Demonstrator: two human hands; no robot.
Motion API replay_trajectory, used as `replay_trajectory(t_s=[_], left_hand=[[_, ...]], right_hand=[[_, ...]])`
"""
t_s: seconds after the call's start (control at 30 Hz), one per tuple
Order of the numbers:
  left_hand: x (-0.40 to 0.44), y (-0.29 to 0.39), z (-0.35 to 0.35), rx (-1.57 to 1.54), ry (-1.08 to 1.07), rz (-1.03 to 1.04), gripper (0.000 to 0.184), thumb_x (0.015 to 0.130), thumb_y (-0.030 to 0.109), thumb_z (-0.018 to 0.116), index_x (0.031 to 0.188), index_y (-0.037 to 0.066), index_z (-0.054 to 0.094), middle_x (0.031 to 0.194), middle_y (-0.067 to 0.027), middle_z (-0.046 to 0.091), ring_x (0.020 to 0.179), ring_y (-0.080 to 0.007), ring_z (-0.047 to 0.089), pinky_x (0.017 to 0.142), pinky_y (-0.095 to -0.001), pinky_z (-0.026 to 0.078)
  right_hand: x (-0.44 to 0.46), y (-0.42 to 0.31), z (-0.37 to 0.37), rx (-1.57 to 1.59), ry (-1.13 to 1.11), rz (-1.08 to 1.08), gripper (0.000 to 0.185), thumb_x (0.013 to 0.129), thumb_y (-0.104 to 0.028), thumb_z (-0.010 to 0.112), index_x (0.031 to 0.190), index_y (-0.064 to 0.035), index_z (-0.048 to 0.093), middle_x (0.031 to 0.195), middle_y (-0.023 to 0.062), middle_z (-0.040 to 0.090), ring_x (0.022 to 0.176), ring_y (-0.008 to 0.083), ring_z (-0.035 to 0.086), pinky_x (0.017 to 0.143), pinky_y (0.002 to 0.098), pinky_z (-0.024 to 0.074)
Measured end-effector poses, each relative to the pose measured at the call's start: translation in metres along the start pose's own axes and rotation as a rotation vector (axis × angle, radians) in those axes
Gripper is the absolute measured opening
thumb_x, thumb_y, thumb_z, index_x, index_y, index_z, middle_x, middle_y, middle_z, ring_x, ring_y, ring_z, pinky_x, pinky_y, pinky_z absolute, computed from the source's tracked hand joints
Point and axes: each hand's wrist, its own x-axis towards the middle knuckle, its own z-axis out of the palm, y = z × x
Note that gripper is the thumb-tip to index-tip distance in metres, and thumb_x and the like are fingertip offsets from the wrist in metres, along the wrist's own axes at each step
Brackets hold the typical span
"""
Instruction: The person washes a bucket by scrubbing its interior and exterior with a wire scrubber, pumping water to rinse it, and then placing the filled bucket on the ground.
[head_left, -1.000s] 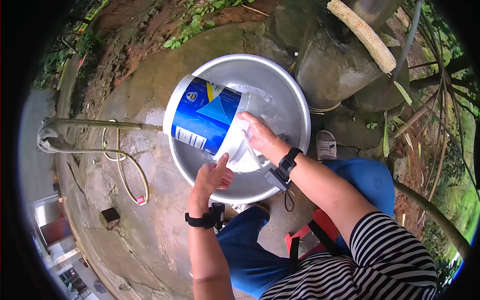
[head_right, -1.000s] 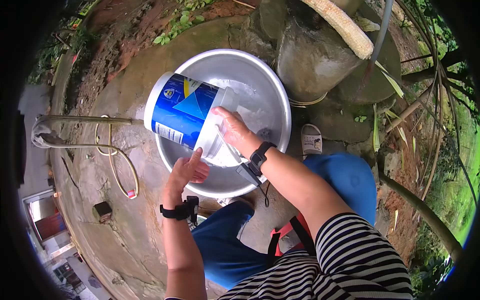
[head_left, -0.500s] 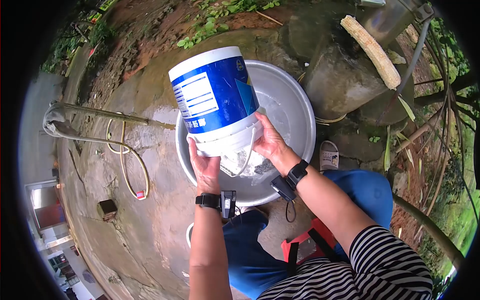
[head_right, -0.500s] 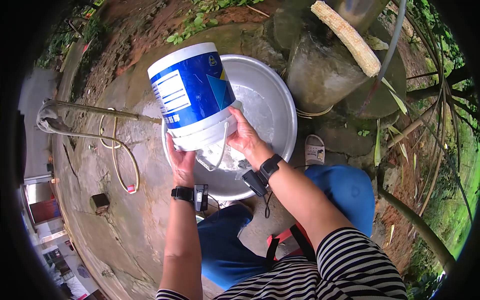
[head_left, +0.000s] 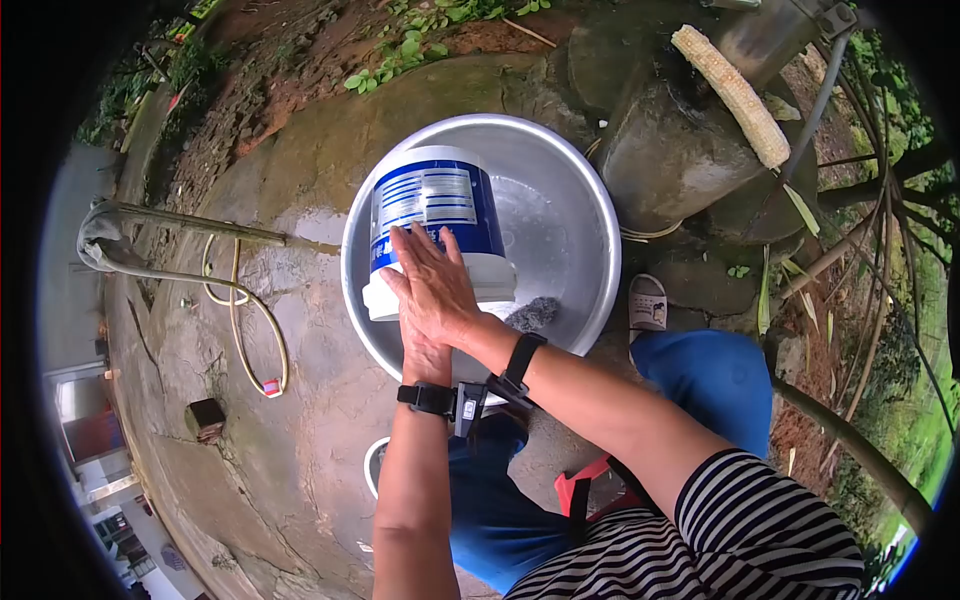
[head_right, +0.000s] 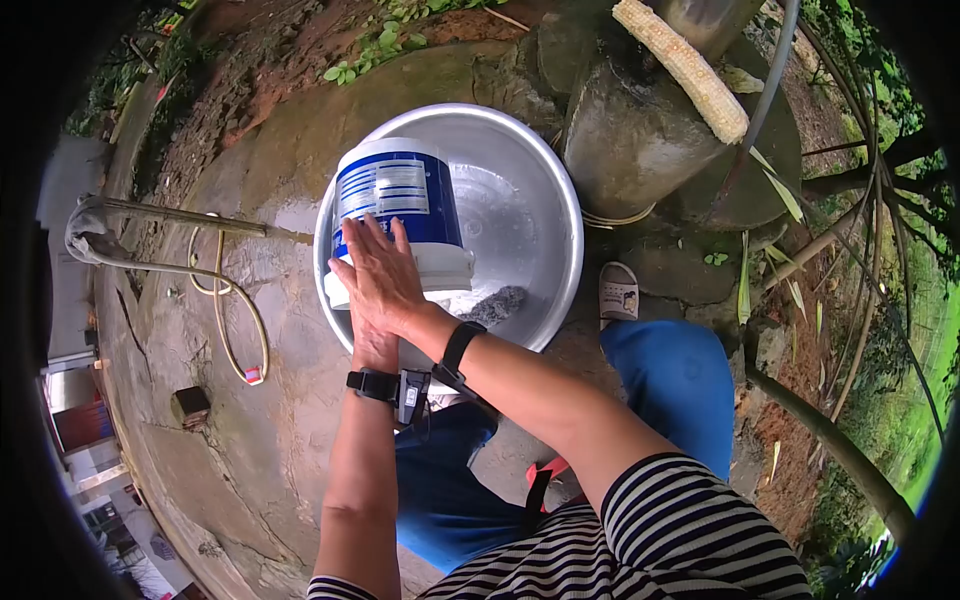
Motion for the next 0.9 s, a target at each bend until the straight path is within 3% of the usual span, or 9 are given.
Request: replay_trajectory(t_s=[0.07,0.2,0.23,0.3,0.57,0.63,0.73,0.83,0.9], left_hand=[[0.005,0.015,0.003,-0.066,-0.120,-0.071,0.054,0.106,0.041,0.046,0.146,0.006,0.042,0.143,-0.0106,0.053,0.130,-0.0265,0.051,0.113,-0.0431,0.039],[-0.003,0.027,0.025,-0.109,0.088,0.009,0.059,0.099,0.044,0.059,0.144,0.007,0.046,0.141,-0.0108,0.056,0.130,-0.0270,0.052,0.114,-0.0463,0.037],[-0.007,0.037,0.040,-0.052,0.124,0.055,0.059,0.098,0.045,0.060,0.143,0.007,0.047,0.141,-0.0103,0.056,0.130,-0.0271,0.052,0.114,-0.0473,0.037],[-0.009,0.047,0.041,-0.065,0.115,0.079,0.059,0.098,0.046,0.060,0.142,0.009,0.049,0.142,-0.0088,0.056,0.131,-0.0264,0.051,0.114,-0.0483,0.037],[-0.009,0.049,0.047,0.001,0.110,0.162,0.059,0.103,0.049,0.047,0.145,0.008,0.046,0.145,-0.0090,0.053,0.133,-0.0262,0.050,0.114,-0.0479,0.037],[-0.011,0.043,0.051,0.132,0.001,0.137,0.059,0.104,0.048,0.046,0.148,0.008,0.042,0.144,-0.0090,0.053,0.133,-0.0248,0.050,0.113,-0.0415,0.039],[-0.017,0.028,0.067,0.229,-0.032,0.105,0.056,0.104,0.042,0.050,0.144,0.004,0.044,0.138,-0.0095,0.057,0.126,-0.0230,0.055,0.108,-0.0397,0.043],[-0.021,0.028,0.074,0.292,0.047,0.087,0.056,0.102,0.040,0.057,0.141,0.001,0.048,0.135,-0.0110,0.059,0.122,-0.0237,0.057,0.105,-0.0408,0.046],[-0.021,0.030,0.080,0.300,0.058,0.096,0.056,0.100,0.040,0.060,0.139,0.001,0.049,0.133,-0.0119,0.059,0.121,-0.0245,0.058,0.104,-0.0415,0.047]], right_hand=[[0.007,0.002,-0.012,-0.178,0.065,-0.101,0.073,0.101,-0.049,0.045,0.153,0.0004,0.029,0.161,0.0204,0.026,0.151,0.0353,0.020,0.121,0.0572,0.0079],[0.006,0.025,-0.039,-0.177,0.127,-0.223,0.075,0.097,-0.048,0.052,0.151,0.0006,0.034,0.158,0.0199,0.032,0.148,0.0368,0.026,0.119,0.0604,0.0125],[0.001,0.035,-0.045,-0.225,0.152,-0.144,0.073,0.100,-0.046,0.047,0.152,0.0011,0.030,0.158,0.0220,0.030,0.148,0.0375,0.027,0.118,0.0612,0.0136],[-0.008,0.065,-0.034,0.199,0.219,0.208,0.066,0.104,-0.040,0.038,0.154,0.0014,0.024,0.159,0.0245,0.027,0.149,0.0383,0.024,0.119,0.0608,0.0111],[-0.019,0.030,-0.047,-0.136,0.200,0.044,0.060,0.106,-0.032,0.032,0.157,-0.0022,0.019,0.162,0.0222,0.019,0.151,0.0384,0.017,0.120,0.0592,0.0077],[-0.012,0.002,-0.058,-0.145,0.106,-0.252,0.055,0.106,-0.037,0.033,0.155,-0.0120,0.032,0.163,0.0142,0.025,0.151,0.0375,0.018,0.120,0.0590,0.0058],[0.027,-0.021,-0.071,-0.280,0.069,-0.452,0.045,0.102,-0.043,0.044,0.132,-0.0146,0.064,0.152,0.0048,0.046,0.149,0.0317,0.026,0.121,0.0575,0.0050],[0.075,-0.009,-0.110,-0.467,-0.005,-0.351,0.046,0.101,-0.045,0.046,0.132,-0.0155,0.063,0.148,0.0065,0.050,0.145,0.0309,0.031,0.120,0.0579,0.0103],[0.096,0.035,-0.127,-0.521,0.169,-0.373,0.047,0.100,-0.046,0.048,0.131,-0.0135,0.061,0.149,0.0082,0.047,0.141,0.0338,0.037,0.118,0.0602,0.0157]])
